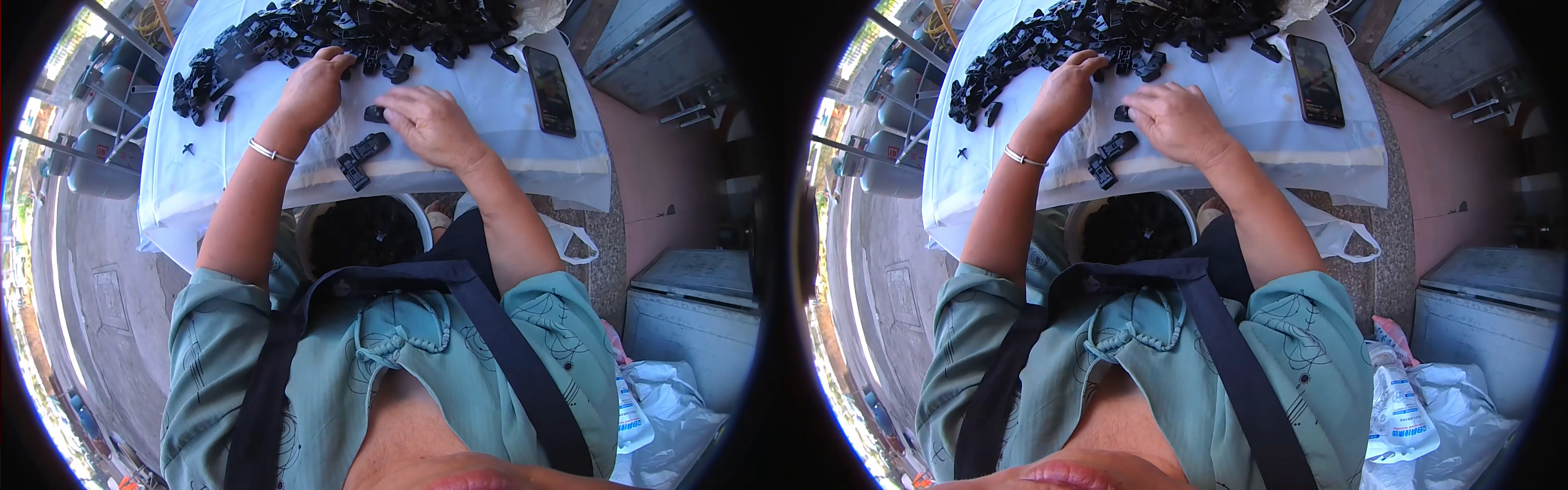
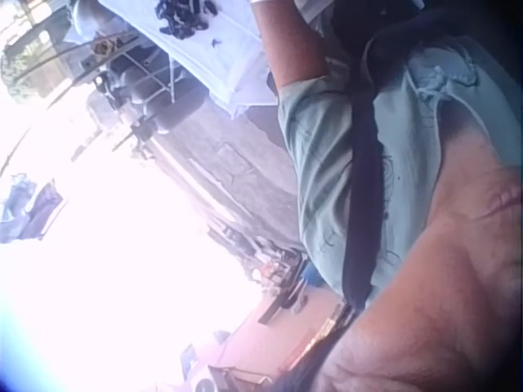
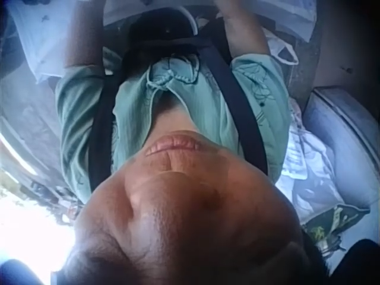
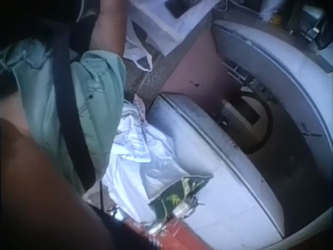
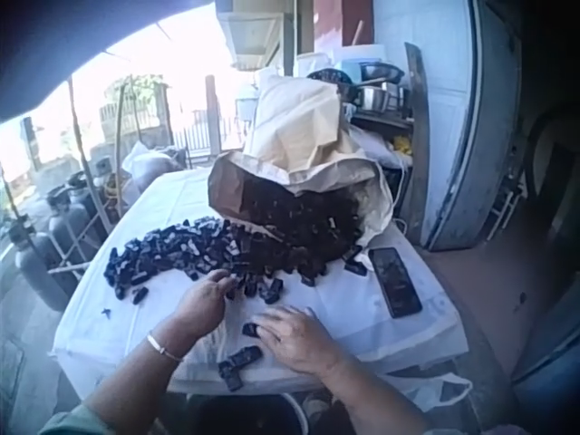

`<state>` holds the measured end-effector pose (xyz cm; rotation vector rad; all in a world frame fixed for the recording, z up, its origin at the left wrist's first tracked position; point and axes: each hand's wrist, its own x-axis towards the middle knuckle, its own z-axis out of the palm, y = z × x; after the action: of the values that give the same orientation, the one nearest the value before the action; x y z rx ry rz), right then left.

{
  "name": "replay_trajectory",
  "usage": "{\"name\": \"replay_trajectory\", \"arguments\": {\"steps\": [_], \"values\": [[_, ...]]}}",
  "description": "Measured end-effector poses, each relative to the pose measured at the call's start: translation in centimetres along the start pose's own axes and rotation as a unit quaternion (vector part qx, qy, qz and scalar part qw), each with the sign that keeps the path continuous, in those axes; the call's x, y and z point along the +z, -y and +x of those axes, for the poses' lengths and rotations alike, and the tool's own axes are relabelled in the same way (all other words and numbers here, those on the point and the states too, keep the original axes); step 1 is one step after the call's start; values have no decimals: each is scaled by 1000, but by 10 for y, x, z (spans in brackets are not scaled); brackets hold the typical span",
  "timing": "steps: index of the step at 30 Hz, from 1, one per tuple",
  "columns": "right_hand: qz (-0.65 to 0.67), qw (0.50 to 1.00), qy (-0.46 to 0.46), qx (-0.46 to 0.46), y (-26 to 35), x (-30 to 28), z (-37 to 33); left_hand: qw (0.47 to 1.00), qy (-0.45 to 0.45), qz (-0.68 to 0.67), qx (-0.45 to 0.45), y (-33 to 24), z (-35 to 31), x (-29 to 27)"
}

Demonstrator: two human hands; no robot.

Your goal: Arranging and sorting small black electronic components into organized rows on a table.

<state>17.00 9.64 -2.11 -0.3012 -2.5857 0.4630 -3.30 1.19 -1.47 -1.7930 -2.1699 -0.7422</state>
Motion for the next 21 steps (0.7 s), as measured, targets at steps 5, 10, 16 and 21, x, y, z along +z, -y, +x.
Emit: {"name": "replay_trajectory", "arguments": {"steps": [5, 10, 16, 21], "values": [[-138, 983, -120, 10, -39, 4, 24, 995, 84, -9, 46, -20, 8, -13], [-101, 992, -11, 72, -37, -9, 23, 953, 180, -232, -73, -26, -1, -15], [-123, 982, -123, 70, -29, -14, 4, 976, 71, -205, -24, -22, -12, -9], [22, 995, -100, 3, -24, -8, 13, 973, 78, -215, -4, -19, -19, -4]]}}
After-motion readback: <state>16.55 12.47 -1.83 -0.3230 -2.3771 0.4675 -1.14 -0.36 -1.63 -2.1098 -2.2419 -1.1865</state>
